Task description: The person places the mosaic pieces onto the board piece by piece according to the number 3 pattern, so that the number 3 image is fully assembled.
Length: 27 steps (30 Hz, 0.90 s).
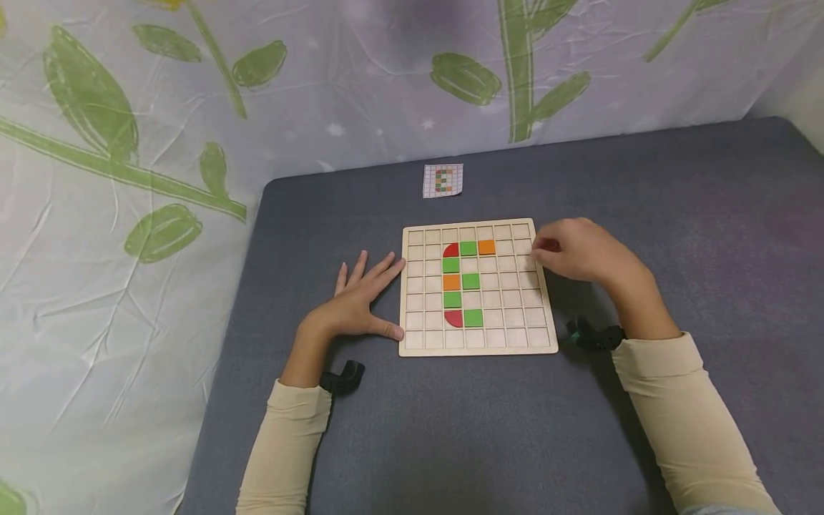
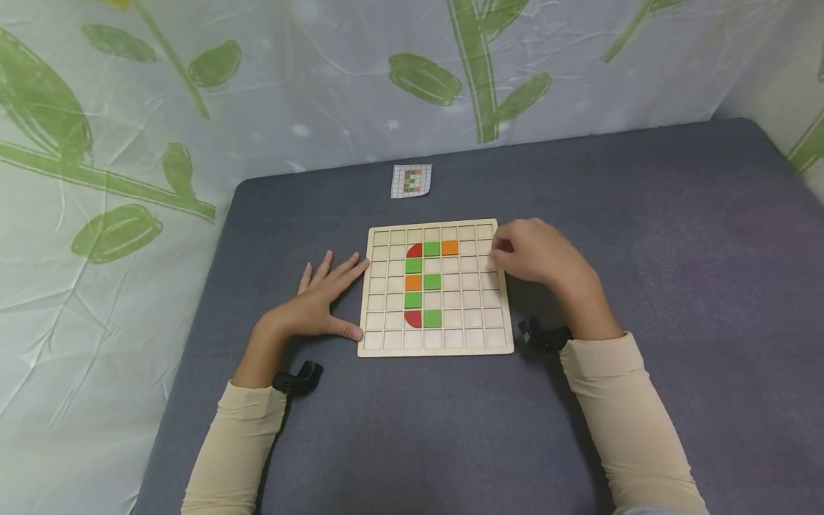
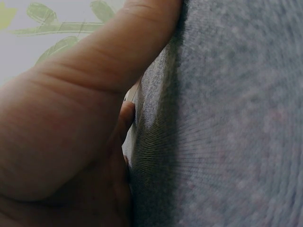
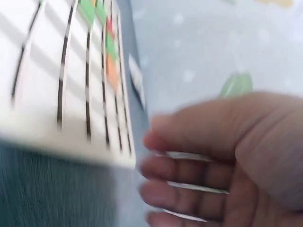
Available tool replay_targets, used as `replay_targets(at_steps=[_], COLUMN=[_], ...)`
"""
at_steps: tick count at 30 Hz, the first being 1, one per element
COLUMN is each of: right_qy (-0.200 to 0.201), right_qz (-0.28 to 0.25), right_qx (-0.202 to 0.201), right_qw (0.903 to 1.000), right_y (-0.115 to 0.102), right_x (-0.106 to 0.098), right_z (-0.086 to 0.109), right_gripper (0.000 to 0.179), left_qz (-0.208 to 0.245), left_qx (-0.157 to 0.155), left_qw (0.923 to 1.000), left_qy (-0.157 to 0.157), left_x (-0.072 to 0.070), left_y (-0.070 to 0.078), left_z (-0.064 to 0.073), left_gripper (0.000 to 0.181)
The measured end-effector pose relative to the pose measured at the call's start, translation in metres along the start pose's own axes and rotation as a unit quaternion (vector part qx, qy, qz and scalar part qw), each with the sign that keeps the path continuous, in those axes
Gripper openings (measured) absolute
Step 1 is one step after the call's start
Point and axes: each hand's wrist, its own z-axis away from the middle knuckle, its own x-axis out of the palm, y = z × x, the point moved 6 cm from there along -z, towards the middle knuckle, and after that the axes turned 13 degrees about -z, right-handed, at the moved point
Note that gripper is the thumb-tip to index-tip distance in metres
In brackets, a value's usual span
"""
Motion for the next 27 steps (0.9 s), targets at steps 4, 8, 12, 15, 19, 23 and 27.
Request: replay_targets(at_steps=[4,8,12,15,19,23,27], right_qy=[0.074,0.097,0.086,0.094,0.107,0.116,0.117], right_qz=[0.034,0.062,0.090,0.098,0.091,0.087,0.090], right_qx=[0.071,0.128,0.141,0.128,0.117,0.118,0.126], right_qw=[0.9942,0.9850,0.9821,0.9824,0.9831,0.9823,0.9811], right_y=[0.028,0.052,0.065,0.069,0.073,0.075,0.074], right_x=[-0.022,-0.032,-0.035,-0.036,-0.039,-0.040,-0.041], right_z=[0.004,0.010,0.012,0.011,0.011,0.012,0.012], right_gripper=[0.033,0.049,0.048,0.040,0.032,0.028,0.025], left_qz=[-0.001,0.000,0.000,0.001,0.000,-0.001,-0.001], left_qx=[-0.002,-0.003,-0.003,-0.002,0.001,0.001,0.001], left_qw=[1.0000,1.0000,1.0000,1.0000,1.0000,1.0000,1.0000], left_qy=[-0.002,-0.004,-0.004,-0.004,-0.003,-0.001,0.000], left_x=[0.000,0.000,-0.001,-0.001,-0.001,0.000,0.000], left_y=[0.000,0.001,0.002,0.002,0.002,0.001,0.001], left_z=[0.000,0.000,0.001,0.001,0.001,0.000,0.000], left_gripper=[0.125,0.125,0.125,0.125,0.125,0.125,0.125])
